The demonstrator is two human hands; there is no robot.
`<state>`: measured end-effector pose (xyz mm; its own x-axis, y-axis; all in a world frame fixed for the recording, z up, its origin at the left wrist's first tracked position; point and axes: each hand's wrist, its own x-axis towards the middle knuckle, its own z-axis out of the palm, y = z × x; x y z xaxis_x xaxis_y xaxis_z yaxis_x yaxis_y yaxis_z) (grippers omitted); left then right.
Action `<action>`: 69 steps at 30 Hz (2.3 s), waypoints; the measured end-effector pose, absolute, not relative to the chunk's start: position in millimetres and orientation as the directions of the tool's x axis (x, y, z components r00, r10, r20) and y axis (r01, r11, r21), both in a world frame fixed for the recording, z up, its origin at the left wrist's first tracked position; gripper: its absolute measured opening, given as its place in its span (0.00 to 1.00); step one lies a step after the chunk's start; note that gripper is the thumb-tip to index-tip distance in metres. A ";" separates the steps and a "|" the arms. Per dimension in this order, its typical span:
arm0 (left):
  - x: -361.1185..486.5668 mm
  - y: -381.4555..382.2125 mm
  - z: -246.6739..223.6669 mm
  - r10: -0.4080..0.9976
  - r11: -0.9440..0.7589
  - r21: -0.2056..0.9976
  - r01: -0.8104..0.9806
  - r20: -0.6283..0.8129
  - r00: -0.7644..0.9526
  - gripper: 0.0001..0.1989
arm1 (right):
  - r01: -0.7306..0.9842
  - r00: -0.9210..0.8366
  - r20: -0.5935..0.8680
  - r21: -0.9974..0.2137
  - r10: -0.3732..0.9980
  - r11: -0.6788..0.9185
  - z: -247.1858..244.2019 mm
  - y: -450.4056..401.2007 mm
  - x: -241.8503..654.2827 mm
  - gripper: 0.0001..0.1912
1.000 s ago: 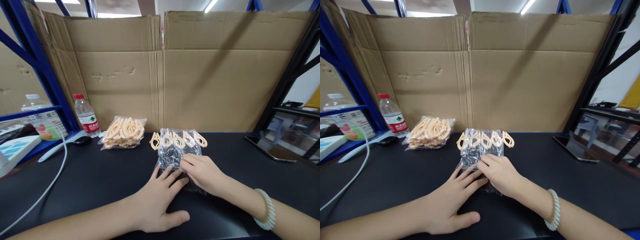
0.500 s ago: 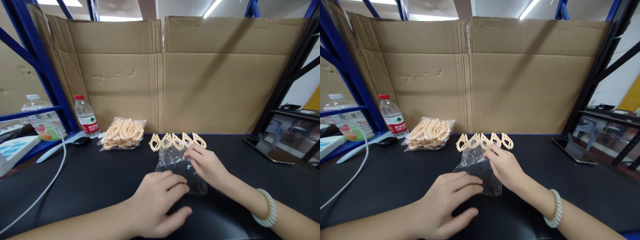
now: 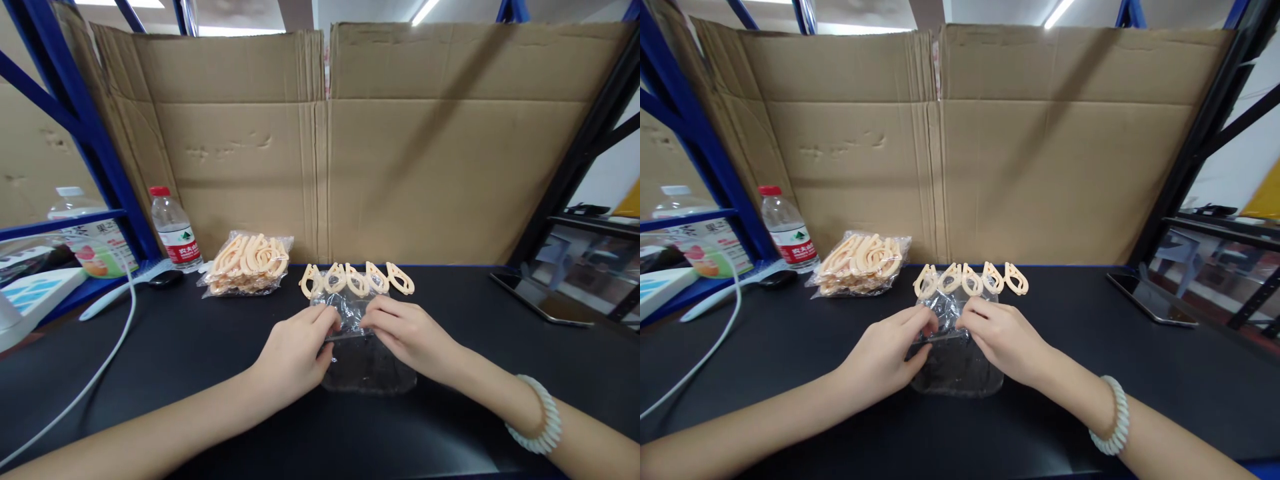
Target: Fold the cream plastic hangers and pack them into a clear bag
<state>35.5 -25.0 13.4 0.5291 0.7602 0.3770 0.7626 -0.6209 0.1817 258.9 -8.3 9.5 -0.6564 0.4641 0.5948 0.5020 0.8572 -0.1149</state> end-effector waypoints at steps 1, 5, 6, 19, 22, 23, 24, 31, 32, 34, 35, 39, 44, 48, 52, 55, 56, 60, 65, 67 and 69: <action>34.8 -24.6 13.7 0.771 -0.612 0.209 0.763 0.372 0.517 0.10 | 0.497 -0.661 0.591 -0.116 0.462 0.860 10.8 -6.5 260.9 0.12; 31.7 -20.4 20.4 0.795 -0.605 0.395 0.691 0.339 0.503 0.07 | 0.497 -0.647 0.595 -0.143 0.476 0.856 14.4 0.4 267.8 0.12; 31.3 -19.4 22.4 0.794 -0.606 0.476 0.637 0.315 0.520 0.06 | 0.498 -0.641 0.597 -0.154 0.482 0.853 14.6 1.4 268.6 0.11; 35.6 -25.2 25.0 0.752 -0.634 0.510 0.582 0.231 0.617 0.10 | 0.386 -0.693 0.539 -0.284 0.479 0.878 15.6 -1.3 264.3 0.13; 34.0 -21.6 27.9 0.766 -0.592 0.572 0.568 0.181 0.616 0.12 | 0.379 -0.725 0.496 -0.292 0.478 0.878 16.5 -1.8 264.9 0.13; 33.2 -20.1 26.9 0.742 -0.640 0.517 0.568 0.225 0.631 0.12 | 0.380 -0.731 0.488 -0.288 0.476 0.879 16.5 -2.3 264.6 0.13; 32.3 -18.7 24.9 0.702 -0.701 0.432 0.567 0.277 0.657 0.11 | 0.381 -0.735 0.484 -0.286 0.476 0.879 16.5 -3.0 264.0 0.13; 30.8 -18.1 16.0 0.531 -0.843 0.157 0.515 0.406 0.744 0.10 | 0.325 -0.729 0.486 -0.374 0.482 0.868 27.1 -4.7 269.4 0.05; 30.6 -19.0 17.2 0.512 -0.851 0.134 0.507 0.423 0.748 0.11 | 0.328 -0.715 0.495 -0.386 0.494 0.862 30.8 -0.2 273.4 0.09; 29.7 -20.6 19.5 0.455 -0.878 0.080 0.472 0.446 0.771 0.12 | 0.420 -0.651 0.520 -0.360 0.553 0.833 38.3 16.3 283.6 0.12; 28.9 -21.1 20.2 0.423 -0.892 0.056 0.449 0.455 0.784 0.12 | 0.516 -0.596 0.537 -0.314 0.597 0.797 41.5 28.0 289.5 0.13; 25.3 -21.3 18.5 0.353 -0.920 0.026 0.391 0.487 0.798 0.12 | 0.805 -0.530 0.455 0.006 0.716 0.593 43.3 84.8 312.8 0.12; 22.8 -19.9 15.7 0.341 -0.925 0.041 0.377 0.524 0.780 0.12 | 0.814 -0.577 0.272 0.113 0.770 0.570 21.8 129.5 332.1 0.18; 19.2 -17.7 14.7 0.293 -0.935 -0.007 0.356 0.551 0.781 0.13 | 0.822 -0.570 0.192 0.133 0.799 0.554 8.8 137.5 348.7 0.20; 17.9 -19.3 15.5 0.336 -0.918 -0.032 0.394 0.464 0.819 0.16 | 0.831 -0.557 0.159 0.118 0.815 0.544 6.1 126.4 374.1 0.22; 22.2 -24.9 17.8 0.381 -0.905 -0.025 0.425 0.396 0.835 0.16 | 0.824 -0.567 0.147 0.088 0.811 0.560 0.4 102.9 389.6 0.22; 24.3 -27.2 18.4 0.386 -0.904 -0.021 0.426 0.384 0.839 0.15 | 0.820 -0.572 0.155 0.075 0.806 0.567 -3.0 92.2 392.5 0.22; 33.0 -34.9 16.7 0.366 -0.918 -0.009 0.397 0.370 0.854 0.10 | 0.766 -0.613 0.300 0.000 0.731 0.643 -18.3 38.7 391.9 0.24; 38.9 -38.9 5.0 0.396 -0.917 0.110 0.383 0.361 0.844 0.11 | 0.717 -0.659 0.331 0.006 0.675 0.697 -20.1 -30.8 376.9 0.30; 40.0 -39.7 0.4 0.439 -0.898 0.188 0.397 0.366 0.820 0.12 | 0.714 -0.661 0.332 0.000 0.673 0.700 -16.8 -52.8 374.6 0.31; 40.8 -41.3 -2.0 0.485 -0.874 0.237 0.425 0.366 0.794 0.13 | 0.723 -0.646 0.349 -0.003 0.679 0.690 -14.9 -71.6 376.0 0.30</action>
